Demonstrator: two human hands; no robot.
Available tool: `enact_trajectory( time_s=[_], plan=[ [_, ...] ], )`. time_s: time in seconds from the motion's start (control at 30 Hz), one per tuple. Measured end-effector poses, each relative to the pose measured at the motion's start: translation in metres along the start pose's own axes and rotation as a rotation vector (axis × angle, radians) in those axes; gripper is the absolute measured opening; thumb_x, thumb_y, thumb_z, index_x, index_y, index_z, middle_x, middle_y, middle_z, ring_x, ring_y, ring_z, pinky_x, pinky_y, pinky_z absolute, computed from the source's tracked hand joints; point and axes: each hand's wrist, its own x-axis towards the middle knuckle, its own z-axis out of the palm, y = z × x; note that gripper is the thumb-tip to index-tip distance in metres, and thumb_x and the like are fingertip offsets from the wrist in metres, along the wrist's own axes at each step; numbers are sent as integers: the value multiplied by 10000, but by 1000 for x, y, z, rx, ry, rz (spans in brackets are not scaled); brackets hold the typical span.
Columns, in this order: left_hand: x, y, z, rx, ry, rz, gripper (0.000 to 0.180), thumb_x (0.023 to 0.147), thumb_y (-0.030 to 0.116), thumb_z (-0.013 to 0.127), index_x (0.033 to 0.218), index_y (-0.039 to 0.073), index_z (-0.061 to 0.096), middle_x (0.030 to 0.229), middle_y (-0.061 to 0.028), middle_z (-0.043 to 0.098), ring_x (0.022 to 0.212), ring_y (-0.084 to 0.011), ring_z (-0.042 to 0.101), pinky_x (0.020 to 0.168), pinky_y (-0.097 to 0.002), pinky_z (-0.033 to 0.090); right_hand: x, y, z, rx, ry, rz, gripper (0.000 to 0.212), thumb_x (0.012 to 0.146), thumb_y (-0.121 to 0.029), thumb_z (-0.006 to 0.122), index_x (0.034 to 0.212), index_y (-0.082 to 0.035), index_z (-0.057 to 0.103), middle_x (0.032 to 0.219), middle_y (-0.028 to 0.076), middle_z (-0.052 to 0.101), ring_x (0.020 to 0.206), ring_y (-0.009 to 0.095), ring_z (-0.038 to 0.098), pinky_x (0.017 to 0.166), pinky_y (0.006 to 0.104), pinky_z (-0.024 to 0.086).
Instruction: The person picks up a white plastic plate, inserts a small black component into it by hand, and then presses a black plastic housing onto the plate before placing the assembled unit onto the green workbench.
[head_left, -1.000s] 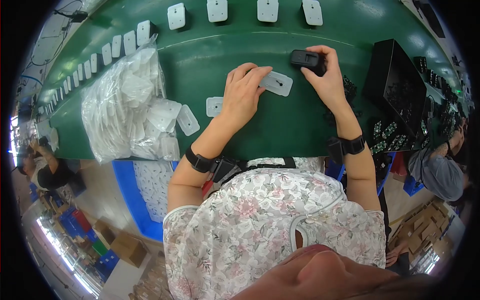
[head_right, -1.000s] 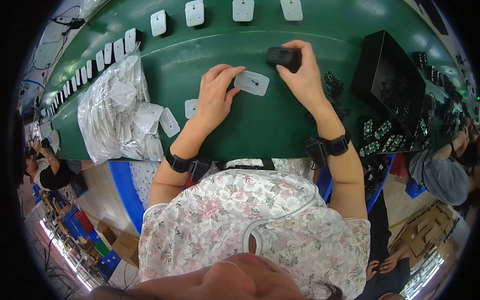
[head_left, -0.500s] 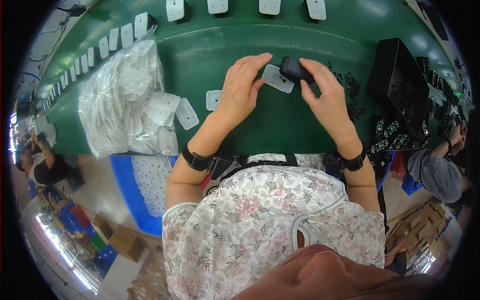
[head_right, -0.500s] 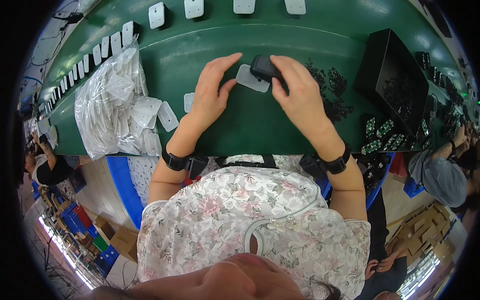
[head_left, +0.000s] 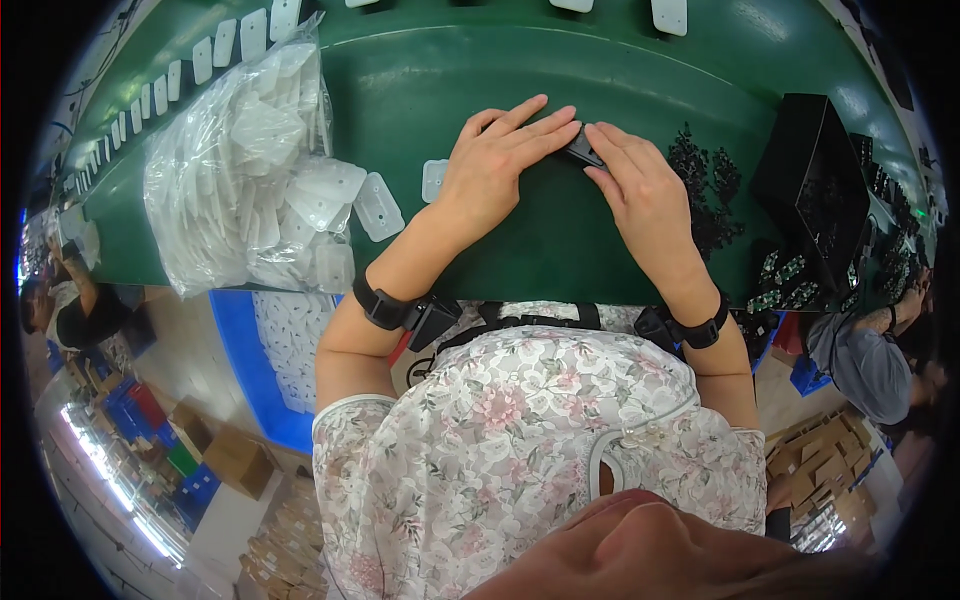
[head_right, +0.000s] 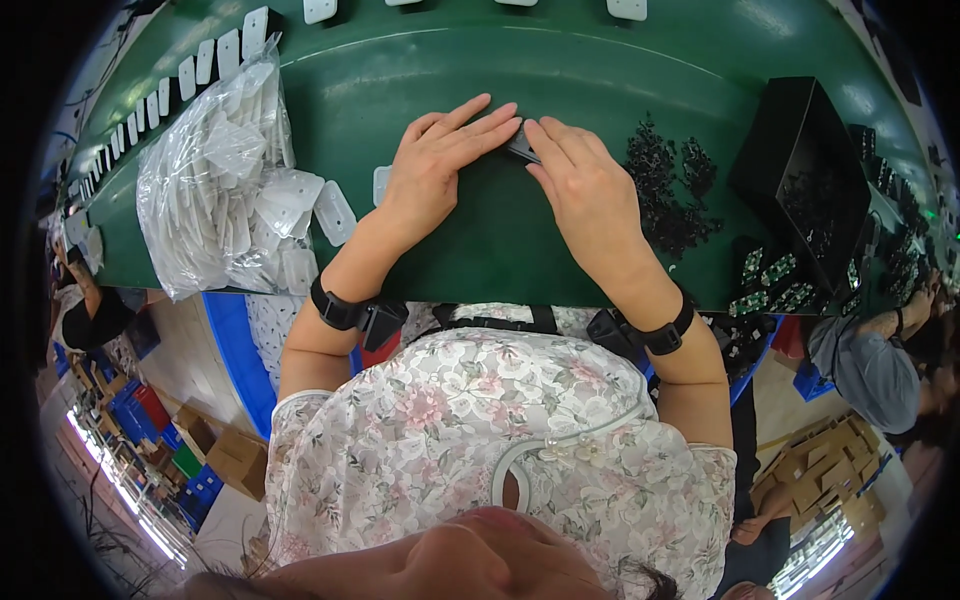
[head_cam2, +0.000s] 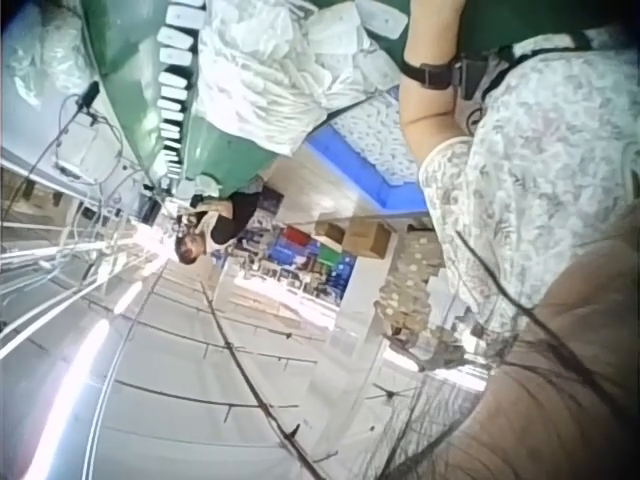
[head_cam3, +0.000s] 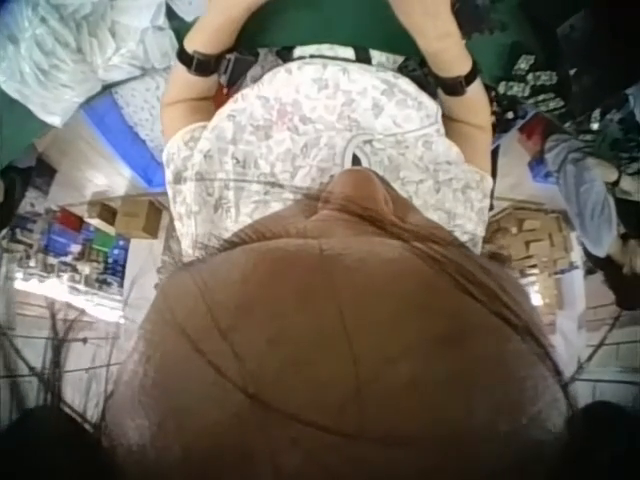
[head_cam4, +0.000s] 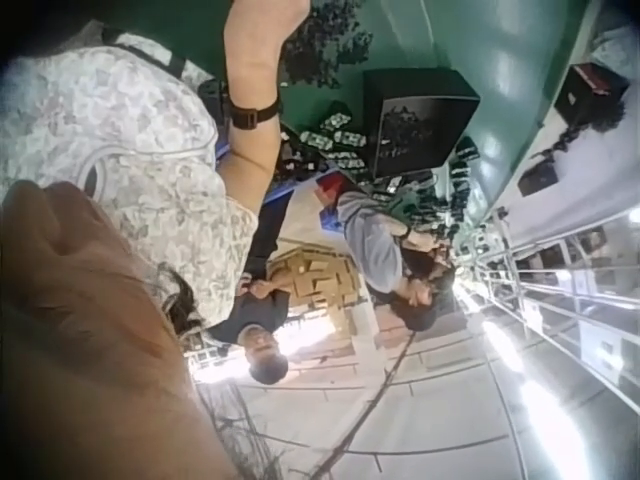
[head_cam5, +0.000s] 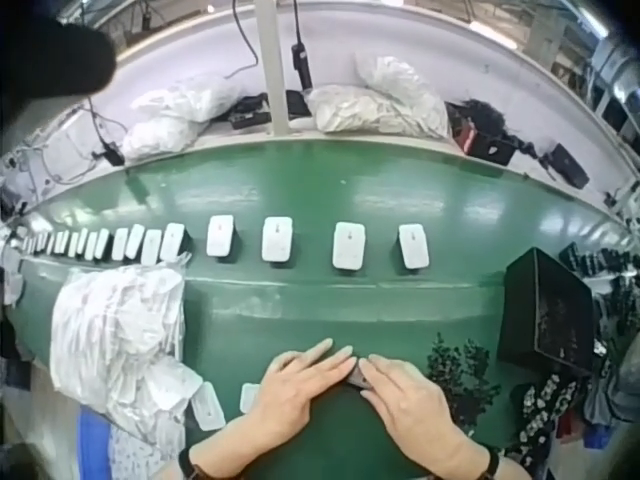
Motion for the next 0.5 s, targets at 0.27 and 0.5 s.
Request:
enact_trajectory(
  time_s=[0.27, 0.5],
  plan=[
    [-2, 7, -2, 132, -46, 81, 545, 771, -29, 539, 1300, 104, 537, 1385, -25, 510, 1260, -229, 488, 1000, -411, 373, -9, -1, 9, -240, 9, -101, 435, 788, -40, 660, 1217, -31, 584, 1196, 132, 592, 1016, 276, 609, 798, 333, 538],
    [0, 6, -4, 283, -45, 130, 509, 786, 50, 584, 1292, 81, 541, 1374, -50, 520, 1229, -210, 521, 970, -394, 407, -6, -6, 13, -270, 9, -81, 452, 791, -67, 649, 1234, -39, 562, 1176, 128, 591, 1010, 271, 610, 778, 319, 541]
  ],
)
